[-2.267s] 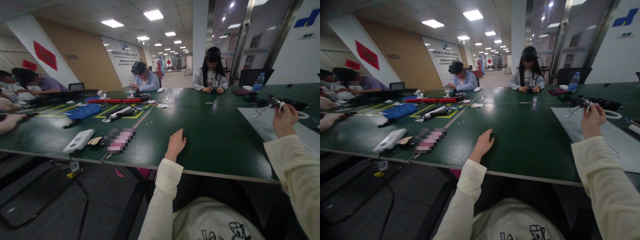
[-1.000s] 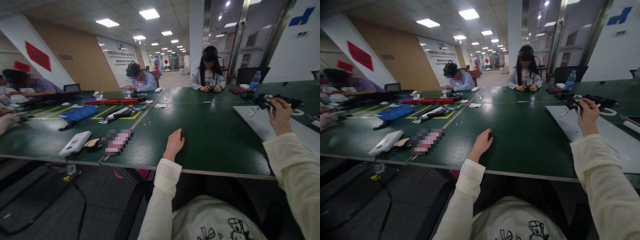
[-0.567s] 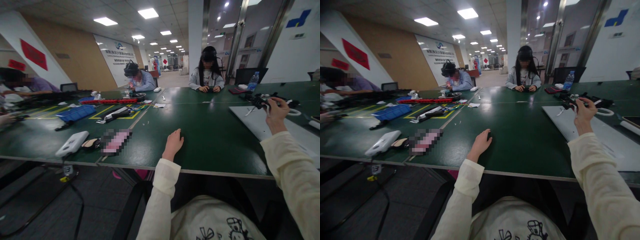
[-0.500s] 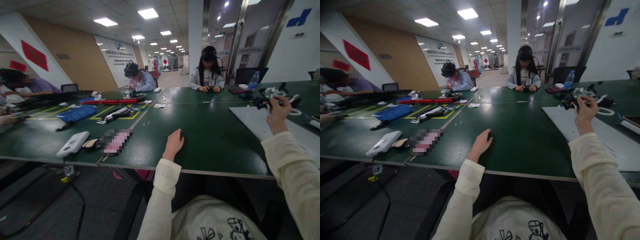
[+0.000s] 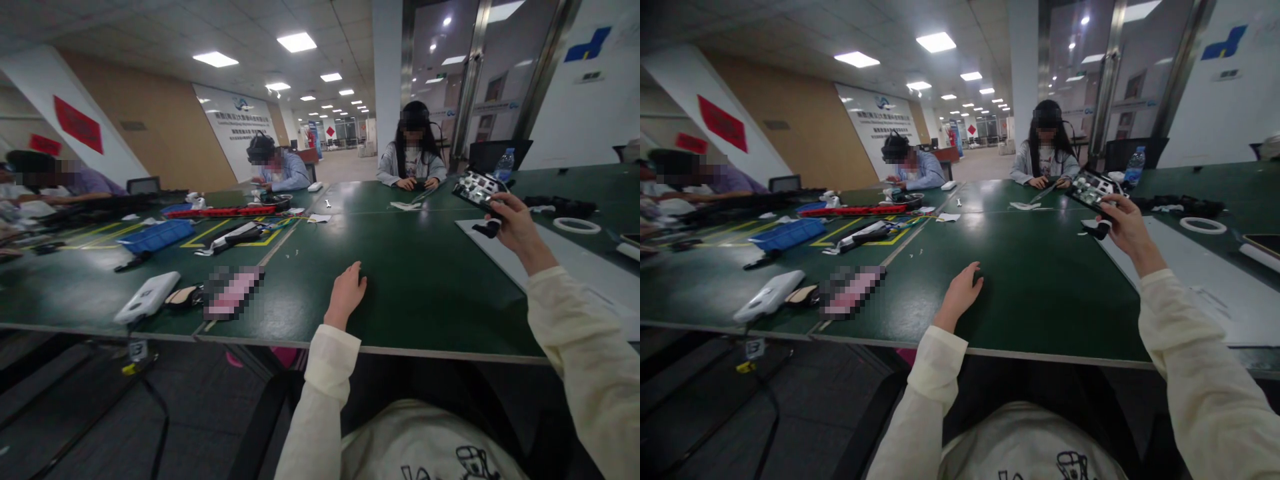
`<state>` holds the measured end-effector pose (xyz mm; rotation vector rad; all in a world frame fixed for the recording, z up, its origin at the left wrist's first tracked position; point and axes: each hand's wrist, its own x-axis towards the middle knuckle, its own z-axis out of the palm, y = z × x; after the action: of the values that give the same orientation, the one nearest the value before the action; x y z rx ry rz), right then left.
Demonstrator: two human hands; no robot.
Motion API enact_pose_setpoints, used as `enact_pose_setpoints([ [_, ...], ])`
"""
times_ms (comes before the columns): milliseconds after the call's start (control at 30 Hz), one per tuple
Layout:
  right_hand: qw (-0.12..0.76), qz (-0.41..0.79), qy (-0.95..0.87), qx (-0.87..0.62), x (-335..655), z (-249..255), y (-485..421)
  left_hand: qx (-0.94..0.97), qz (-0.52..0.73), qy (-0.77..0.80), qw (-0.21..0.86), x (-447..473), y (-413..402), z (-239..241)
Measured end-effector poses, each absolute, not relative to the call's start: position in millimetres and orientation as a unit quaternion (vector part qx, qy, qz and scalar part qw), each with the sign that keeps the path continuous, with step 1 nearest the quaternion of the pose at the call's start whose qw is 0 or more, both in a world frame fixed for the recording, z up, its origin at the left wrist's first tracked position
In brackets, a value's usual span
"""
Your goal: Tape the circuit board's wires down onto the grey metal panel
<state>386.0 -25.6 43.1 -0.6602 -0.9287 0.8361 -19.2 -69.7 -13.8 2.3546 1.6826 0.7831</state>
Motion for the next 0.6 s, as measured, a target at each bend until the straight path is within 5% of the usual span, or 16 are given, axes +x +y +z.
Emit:
enact_pose_setpoints([
  [133,0.673,0.487,-0.469,-0.300,348,37,-35,0.735,0.369,0.546,0.159,-17,-66,-9],
  [333,0.312,0.579,-0.613,-0.438,315,2,-34,0.616,0.490,0.599,0.144,-24,-60,-9],
  [433,0.270,0.577,-0.622,-0.455,314,-6,-34,0.611,0.492,0.600,0.160,-26,-59,-12],
  [600,0.261,0.600,-0.605,-0.455,320,-10,-35,0.533,0.518,0.576,0.341,-26,-58,-13],
])
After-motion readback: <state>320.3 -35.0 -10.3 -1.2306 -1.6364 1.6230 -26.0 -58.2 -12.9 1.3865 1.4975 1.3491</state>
